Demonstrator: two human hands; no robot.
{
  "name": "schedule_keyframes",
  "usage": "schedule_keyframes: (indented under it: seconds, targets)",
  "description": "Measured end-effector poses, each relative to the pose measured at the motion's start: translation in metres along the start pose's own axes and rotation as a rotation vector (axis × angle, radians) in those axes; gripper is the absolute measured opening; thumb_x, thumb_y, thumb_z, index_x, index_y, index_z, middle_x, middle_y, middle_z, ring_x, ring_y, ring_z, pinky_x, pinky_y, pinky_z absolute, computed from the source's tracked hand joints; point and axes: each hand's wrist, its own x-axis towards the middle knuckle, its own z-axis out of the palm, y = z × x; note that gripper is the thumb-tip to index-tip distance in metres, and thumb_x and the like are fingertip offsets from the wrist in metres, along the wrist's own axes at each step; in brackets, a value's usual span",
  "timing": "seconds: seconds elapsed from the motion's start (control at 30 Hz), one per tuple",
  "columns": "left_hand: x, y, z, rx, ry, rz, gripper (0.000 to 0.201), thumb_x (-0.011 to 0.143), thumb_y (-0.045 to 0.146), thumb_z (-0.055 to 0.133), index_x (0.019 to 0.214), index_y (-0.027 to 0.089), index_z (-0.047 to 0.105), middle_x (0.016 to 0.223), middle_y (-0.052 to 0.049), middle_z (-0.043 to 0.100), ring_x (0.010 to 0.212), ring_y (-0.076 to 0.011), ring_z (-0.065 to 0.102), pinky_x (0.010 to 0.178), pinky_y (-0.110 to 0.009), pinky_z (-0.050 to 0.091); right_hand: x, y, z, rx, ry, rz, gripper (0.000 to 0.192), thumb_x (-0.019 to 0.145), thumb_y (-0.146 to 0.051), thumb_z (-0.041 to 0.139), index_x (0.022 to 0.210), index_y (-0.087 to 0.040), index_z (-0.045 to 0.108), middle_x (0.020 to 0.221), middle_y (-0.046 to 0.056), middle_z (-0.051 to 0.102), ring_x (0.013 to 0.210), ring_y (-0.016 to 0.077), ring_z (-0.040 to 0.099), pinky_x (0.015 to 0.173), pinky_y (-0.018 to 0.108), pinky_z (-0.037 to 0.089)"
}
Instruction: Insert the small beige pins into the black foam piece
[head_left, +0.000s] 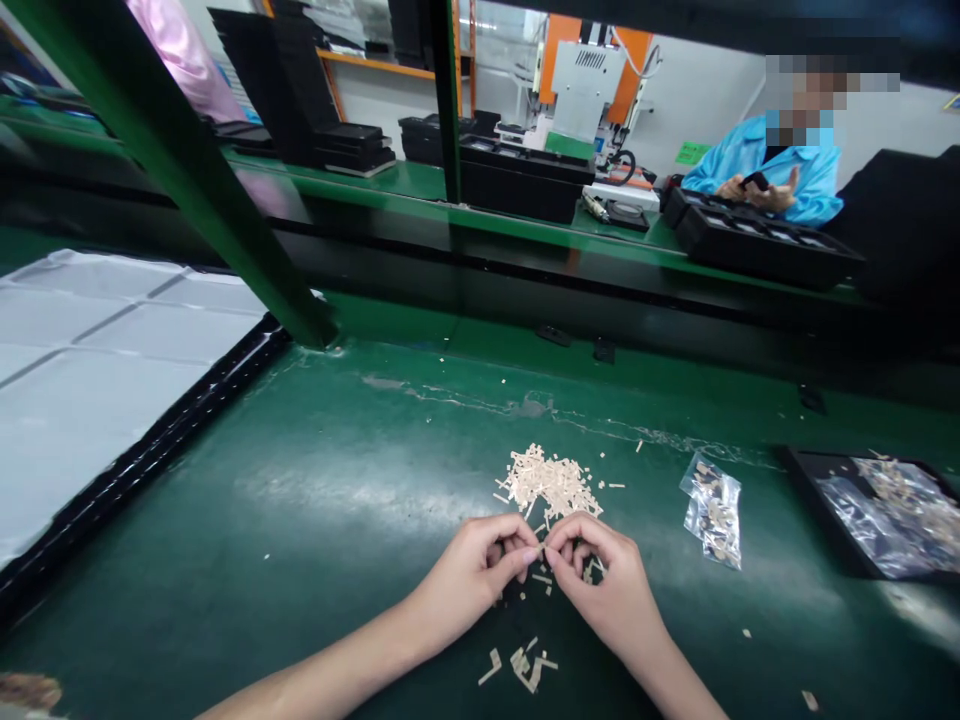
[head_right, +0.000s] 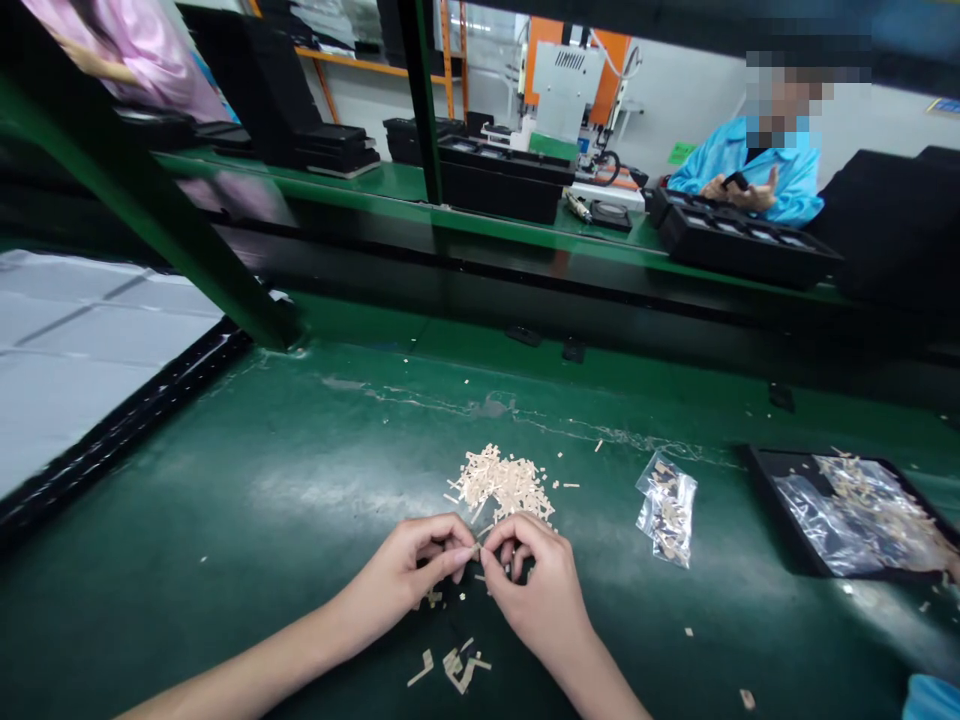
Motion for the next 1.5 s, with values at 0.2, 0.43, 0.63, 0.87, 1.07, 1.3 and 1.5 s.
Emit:
schedule_keyframes:
  seconds: [0.2,0.43,0.63,0.87,1.07,1.3,1.5]
  targets:
    - [-0.003,0.003,0.0,-0.025,-0.007,0.037,0.02,0.085,0.028,0.048,0.076,0.013,0.057,0.061,0.002,0.05,0.055,-0.01,0.044,0.052,-0.02,0.033,0.0,-0.007,-0.002,-0.003,0.038,-0.115,0.01,0.078,-0.014,0.053,0.07,-0.018,0.055,0.073,0.002,0.059,0.058,0.0123,0.05,0.05,0.022,0.041]
    - [-0.004,0.002,0.001,0.192,0.063,0.196,0.02,0.087,0.021,0.044,0.077,0.014,0.059,0.06,0.001,0.05,0.054,-0.0103,0.044,0.053,-0.02,0.033,-0.003,-0.006,0.001,-0.043,0.148,-0.172,0.01,0.081,-0.016,0.053,0.073,-0.018,0.057,0.075,0.004,0.061,0.061,0.0137,0.053,0.05,0.024,0.041]
    - [-0.005,-0.006,0.004,0.408,0.107,0.467,0.02,0.089,0.014,0.038,0.085,0.014,0.057,0.07,-0.004,0.055,0.067,-0.0139,0.048,0.066,-0.025,0.038,-0.007,-0.007,0.002,-0.138,0.201,-0.312,0.012,0.082,-0.011,0.052,0.081,-0.018,0.061,0.074,0.004,0.061,0.068,0.0153,0.055,0.058,0.026,0.044]
    - [-0.008,-0.009,0.007,0.47,0.113,0.478,0.022,0.088,0.012,0.037,0.083,0.014,0.058,0.068,-0.005,0.053,0.064,-0.0157,0.046,0.063,-0.028,0.037,-0.006,-0.008,0.003,-0.154,0.19,-0.332,0.014,0.082,-0.009,0.05,0.077,-0.017,0.061,0.07,0.004,0.06,0.064,0.015,0.054,0.058,0.027,0.044]
    - [-0.006,-0.004,0.006,0.326,0.12,0.359,0.02,0.088,0.018,0.042,0.077,0.014,0.059,0.063,-0.002,0.054,0.058,-0.0125,0.048,0.055,-0.022,0.037,-0.007,-0.01,0.004,-0.157,0.22,-0.35,0.014,0.081,-0.009,0.05,0.077,-0.017,0.06,0.07,0.004,0.06,0.064,0.0149,0.054,0.058,0.027,0.044]
    - [-0.006,-0.007,0.006,0.381,0.126,0.372,0.023,0.088,0.018,0.038,0.076,0.017,0.058,0.067,-0.006,0.056,0.065,-0.0176,0.05,0.063,-0.029,0.039,-0.006,-0.001,0.001,-0.218,0.135,-0.399,0.014,0.082,-0.011,0.049,0.082,-0.018,0.06,0.074,0.005,0.061,0.068,0.0169,0.057,0.063,0.03,0.046]
    - [-0.003,-0.012,0.006,0.409,0.085,0.391,0.016,0.08,0.017,0.044,0.073,0.022,0.058,0.065,-0.007,0.059,0.063,-0.021,0.054,0.063,-0.033,0.041,-0.004,0.01,0.001,-0.3,0.095,-0.501,0.01,0.08,-0.011,0.051,0.082,-0.019,0.056,0.073,0.004,0.061,0.067,0.0176,0.059,0.062,0.03,0.049]
